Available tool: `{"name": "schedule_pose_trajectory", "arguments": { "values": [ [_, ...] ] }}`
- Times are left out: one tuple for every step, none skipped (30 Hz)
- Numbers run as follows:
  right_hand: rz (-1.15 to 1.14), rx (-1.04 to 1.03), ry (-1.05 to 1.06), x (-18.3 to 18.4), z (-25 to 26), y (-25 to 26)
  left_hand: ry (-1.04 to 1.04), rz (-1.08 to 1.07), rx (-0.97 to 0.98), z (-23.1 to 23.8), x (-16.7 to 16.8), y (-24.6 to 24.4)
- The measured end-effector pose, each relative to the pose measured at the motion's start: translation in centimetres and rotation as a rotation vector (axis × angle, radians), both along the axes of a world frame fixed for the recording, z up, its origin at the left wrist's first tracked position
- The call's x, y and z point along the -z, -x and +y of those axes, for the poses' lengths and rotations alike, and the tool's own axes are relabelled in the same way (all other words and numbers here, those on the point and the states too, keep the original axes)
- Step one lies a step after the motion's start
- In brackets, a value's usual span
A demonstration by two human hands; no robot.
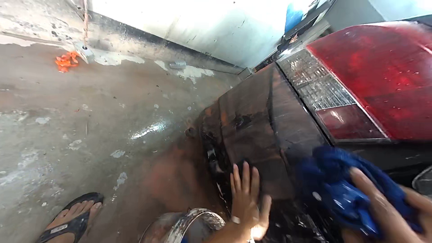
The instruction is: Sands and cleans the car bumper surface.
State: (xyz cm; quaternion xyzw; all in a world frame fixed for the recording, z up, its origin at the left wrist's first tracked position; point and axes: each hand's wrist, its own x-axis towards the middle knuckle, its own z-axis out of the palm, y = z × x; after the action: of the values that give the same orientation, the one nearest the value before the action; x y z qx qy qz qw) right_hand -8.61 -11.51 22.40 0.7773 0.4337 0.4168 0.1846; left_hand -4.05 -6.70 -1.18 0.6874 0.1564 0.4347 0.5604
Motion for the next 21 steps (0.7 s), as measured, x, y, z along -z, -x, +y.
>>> {"name": "schedule_pose_trajectory", "arguments": {
  "values": [
    [-0.038,0.01,0.031,0.3,0.8,-1.0,0.066,0.029,-0.001,1.6,-0.7,-0.9],
    [-0.048,0.016,0.062,0.8,1.3,-2.0,0.149,0.053,0.001,3.9,-1.3,-2.4],
    [-0.03,0.022,0.087,1.5,1.5,-3.0,0.224,0.075,0.018,6.5,-1.8,-3.8],
    [-0.014,0.037,0.104,2.2,1.5,-3.8,0.266,0.079,0.022,8.5,-2.1,-5.0],
    [-0.003,0.057,0.113,2.5,1.2,-4.3,0.278,0.071,0.015,9.3,-2.1,-5.5],
    [0.007,0.072,0.114,2.5,0.9,-4.5,0.255,0.053,0.011,8.6,-2.0,-5.0],
    [0.011,0.071,0.113,2.1,0.9,-4.7,0.204,0.023,0.002,6.8,-1.8,-3.8],
    [0.003,0.041,0.1,1.8,1.1,-5.2,0.126,-0.01,-0.006,4.3,-1.4,-2.4],
    [-0.014,-0.007,0.083,1.7,1.5,-5.8,0.055,-0.057,-0.033,1.7,-0.8,-1.2],
    [-0.039,-0.057,0.079,1.8,2.1,-6.4,0.021,-0.088,-0.048,-0.3,-0.3,-0.4],
    [-0.06,-0.096,0.072,1.9,2.9,-7.0,0.022,-0.089,-0.044,-0.8,-0.3,-0.2],
    [-0.071,-0.113,0.053,1.9,3.9,-7.5,0.041,-0.053,-0.04,0.5,-0.9,-0.8],
    [-0.067,-0.115,0.021,1.8,4.9,-7.9,0.087,0.005,-0.017,3.1,-1.8,-1.7],
    [-0.05,-0.109,-0.026,1.7,5.7,-8.1,0.156,0.052,0.034,6.0,-2.7,-2.9],
    [-0.032,-0.103,-0.088,1.9,6.3,-8.4,0.209,0.067,0.059,8.4,-3.2,-4.0],
    [-0.026,-0.1,-0.158,2.2,6.6,-8.6,0.219,0.057,0.031,9.5,-3.5,-4.9],
    [-0.021,-0.097,-0.213,2.4,6.8,-8.8,0.185,0.043,-0.005,8.9,-3.9,-4.7],
    [-0.014,-0.108,-0.242,2.6,6.9,-9.1,0.124,0.013,-0.028,7.0,-4.1,-3.6],
    [-0.007,-0.139,-0.266,2.7,6.8,-9.4,0.039,-0.023,-0.047,4.5,-4.0,-2.2],
    [0.003,-0.177,-0.292,2.9,6.7,-9.7,-0.029,-0.08,-0.074,2.0,-3.5,-1.1],
    [0.012,-0.202,-0.305,3.0,6.5,-9.8,-0.054,-0.122,-0.073,0.6,-3.0,-0.6]
  ]
}}
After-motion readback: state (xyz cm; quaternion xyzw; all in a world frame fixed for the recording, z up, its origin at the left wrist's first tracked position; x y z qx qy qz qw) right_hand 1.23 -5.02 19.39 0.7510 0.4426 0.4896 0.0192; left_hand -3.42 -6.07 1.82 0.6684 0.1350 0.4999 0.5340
